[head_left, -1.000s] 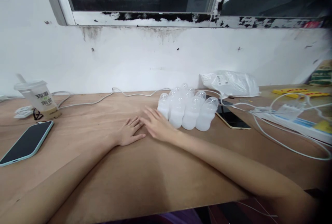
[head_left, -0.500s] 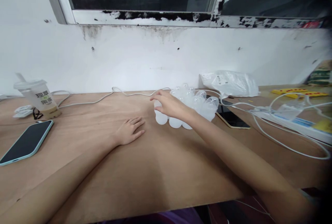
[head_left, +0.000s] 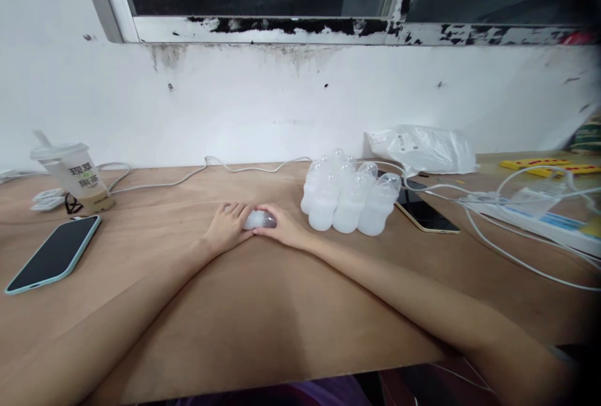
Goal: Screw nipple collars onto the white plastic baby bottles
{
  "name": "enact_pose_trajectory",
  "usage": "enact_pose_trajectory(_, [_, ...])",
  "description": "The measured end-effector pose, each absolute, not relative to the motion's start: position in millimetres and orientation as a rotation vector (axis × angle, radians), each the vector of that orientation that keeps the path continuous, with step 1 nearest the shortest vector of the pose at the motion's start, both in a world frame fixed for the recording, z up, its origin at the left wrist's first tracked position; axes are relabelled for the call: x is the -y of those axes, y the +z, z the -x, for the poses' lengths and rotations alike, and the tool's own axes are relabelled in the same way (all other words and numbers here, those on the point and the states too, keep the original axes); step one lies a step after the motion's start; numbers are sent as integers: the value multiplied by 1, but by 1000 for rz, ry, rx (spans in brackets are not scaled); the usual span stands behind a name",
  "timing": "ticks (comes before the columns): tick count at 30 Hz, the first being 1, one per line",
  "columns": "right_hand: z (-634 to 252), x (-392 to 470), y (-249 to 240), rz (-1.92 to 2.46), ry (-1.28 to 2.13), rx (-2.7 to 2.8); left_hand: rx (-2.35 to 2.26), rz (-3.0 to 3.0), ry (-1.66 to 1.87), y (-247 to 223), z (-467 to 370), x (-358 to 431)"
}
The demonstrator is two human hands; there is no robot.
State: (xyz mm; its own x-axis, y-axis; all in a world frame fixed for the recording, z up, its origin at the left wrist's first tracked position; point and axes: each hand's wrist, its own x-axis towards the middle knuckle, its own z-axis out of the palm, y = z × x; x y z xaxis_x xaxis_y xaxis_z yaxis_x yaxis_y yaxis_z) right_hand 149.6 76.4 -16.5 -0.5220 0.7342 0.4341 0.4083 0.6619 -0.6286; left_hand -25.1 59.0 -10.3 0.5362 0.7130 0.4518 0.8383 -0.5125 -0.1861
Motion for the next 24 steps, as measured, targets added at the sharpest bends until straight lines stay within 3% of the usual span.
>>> enact_pose_trajectory(16, [-153,-80,-10,850,686,2078,1378,2372,-365,3,21,-58])
enact_pose_trajectory(24, [-146,-100,-18,1254,-68,2237,1634,2037,-629,-3,43,-63])
